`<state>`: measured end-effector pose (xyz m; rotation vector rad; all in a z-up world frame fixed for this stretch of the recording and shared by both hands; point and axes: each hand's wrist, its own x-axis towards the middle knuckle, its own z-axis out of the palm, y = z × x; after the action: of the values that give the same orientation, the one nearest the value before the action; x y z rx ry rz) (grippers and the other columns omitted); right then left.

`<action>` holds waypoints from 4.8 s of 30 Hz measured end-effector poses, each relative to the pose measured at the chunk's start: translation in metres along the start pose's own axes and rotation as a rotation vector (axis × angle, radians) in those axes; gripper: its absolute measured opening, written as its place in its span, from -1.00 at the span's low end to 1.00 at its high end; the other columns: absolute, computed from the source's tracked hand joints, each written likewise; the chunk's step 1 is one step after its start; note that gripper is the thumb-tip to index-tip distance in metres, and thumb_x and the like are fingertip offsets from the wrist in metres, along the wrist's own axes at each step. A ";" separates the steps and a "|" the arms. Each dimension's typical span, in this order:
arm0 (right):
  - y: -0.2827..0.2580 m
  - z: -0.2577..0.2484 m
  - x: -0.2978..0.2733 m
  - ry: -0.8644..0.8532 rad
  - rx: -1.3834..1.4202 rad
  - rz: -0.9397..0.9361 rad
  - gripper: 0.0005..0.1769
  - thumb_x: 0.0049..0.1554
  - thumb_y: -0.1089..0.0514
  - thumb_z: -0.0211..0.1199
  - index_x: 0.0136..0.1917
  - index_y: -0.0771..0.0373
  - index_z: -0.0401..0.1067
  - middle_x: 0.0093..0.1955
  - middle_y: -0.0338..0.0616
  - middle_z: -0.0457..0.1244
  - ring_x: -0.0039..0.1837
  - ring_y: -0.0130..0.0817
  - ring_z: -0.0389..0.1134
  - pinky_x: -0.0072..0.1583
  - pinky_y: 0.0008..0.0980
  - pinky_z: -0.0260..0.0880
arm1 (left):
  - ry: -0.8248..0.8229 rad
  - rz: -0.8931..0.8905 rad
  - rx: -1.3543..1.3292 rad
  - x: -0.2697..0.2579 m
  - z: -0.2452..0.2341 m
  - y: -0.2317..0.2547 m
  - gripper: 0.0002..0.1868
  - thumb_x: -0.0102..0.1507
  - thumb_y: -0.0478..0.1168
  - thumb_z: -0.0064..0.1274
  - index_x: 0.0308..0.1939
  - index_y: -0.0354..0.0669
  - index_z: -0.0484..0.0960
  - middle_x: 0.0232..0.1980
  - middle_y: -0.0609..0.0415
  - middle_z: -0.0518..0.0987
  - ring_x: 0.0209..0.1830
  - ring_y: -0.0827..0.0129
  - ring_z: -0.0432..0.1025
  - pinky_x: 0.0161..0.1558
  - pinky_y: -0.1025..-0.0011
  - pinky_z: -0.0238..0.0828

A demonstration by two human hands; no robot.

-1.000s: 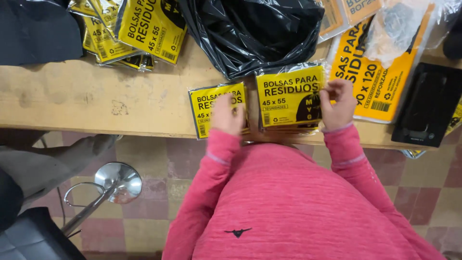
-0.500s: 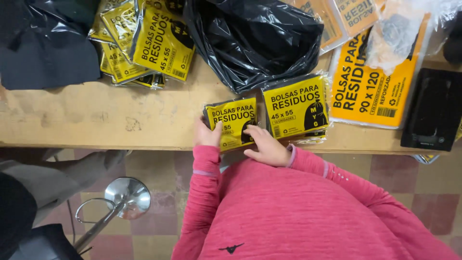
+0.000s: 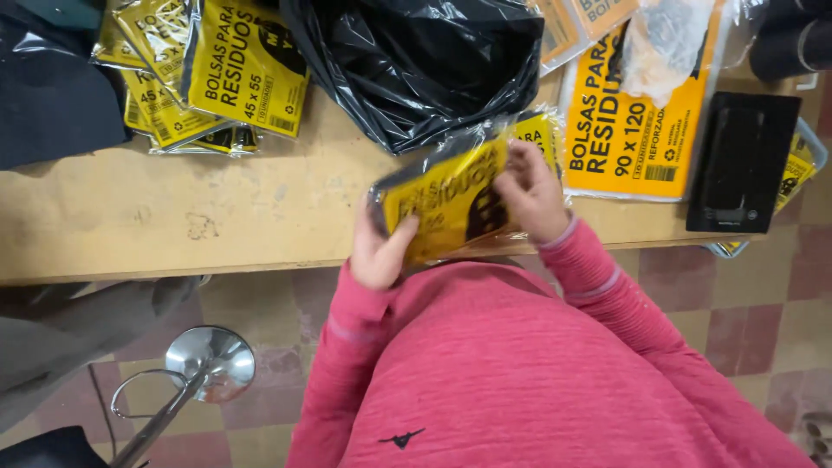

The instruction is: The person sorts yellow plastic packets on a table, organizing them into stacks and placing some into a large black bag.

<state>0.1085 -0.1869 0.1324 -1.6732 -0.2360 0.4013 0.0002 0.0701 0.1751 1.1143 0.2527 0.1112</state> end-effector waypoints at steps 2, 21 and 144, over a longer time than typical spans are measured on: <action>0.007 -0.028 0.001 0.061 0.057 0.030 -0.60 0.29 0.35 0.25 0.34 0.30 0.20 0.06 -0.28 0.17 0.00 -0.63 0.15 0.06 -0.57 0.25 | -0.002 -0.013 -0.118 0.020 0.016 -0.038 -0.48 0.32 -0.48 -0.02 0.35 -0.26 0.27 0.29 0.06 0.47 0.30 0.37 0.38 0.38 0.36 0.28; 0.053 -0.082 0.004 0.090 -0.305 0.463 -0.31 0.06 0.01 0.47 0.30 0.40 0.28 0.17 -0.01 0.38 0.16 -0.27 0.42 0.19 -0.33 0.42 | -0.005 -0.326 0.551 0.056 0.051 -0.146 -0.34 0.17 0.10 0.29 0.12 -0.36 0.54 0.01 -0.17 0.67 -0.01 0.07 0.59 0.03 0.22 0.54; 0.101 -0.019 0.158 -0.322 0.458 0.647 -0.33 -0.03 0.32 0.31 0.37 0.30 0.32 0.17 -0.03 0.39 0.14 -0.11 0.44 0.21 -0.09 0.46 | 0.331 0.224 2.061 0.125 -0.054 -0.037 -0.54 0.18 -0.04 0.08 0.14 -0.07 0.50 0.07 0.09 0.58 0.05 0.16 0.46 -0.09 0.19 0.42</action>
<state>0.2527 -0.1588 0.0153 -1.1910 0.1672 1.1247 0.1061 0.1279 0.1016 3.1889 0.5537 0.2407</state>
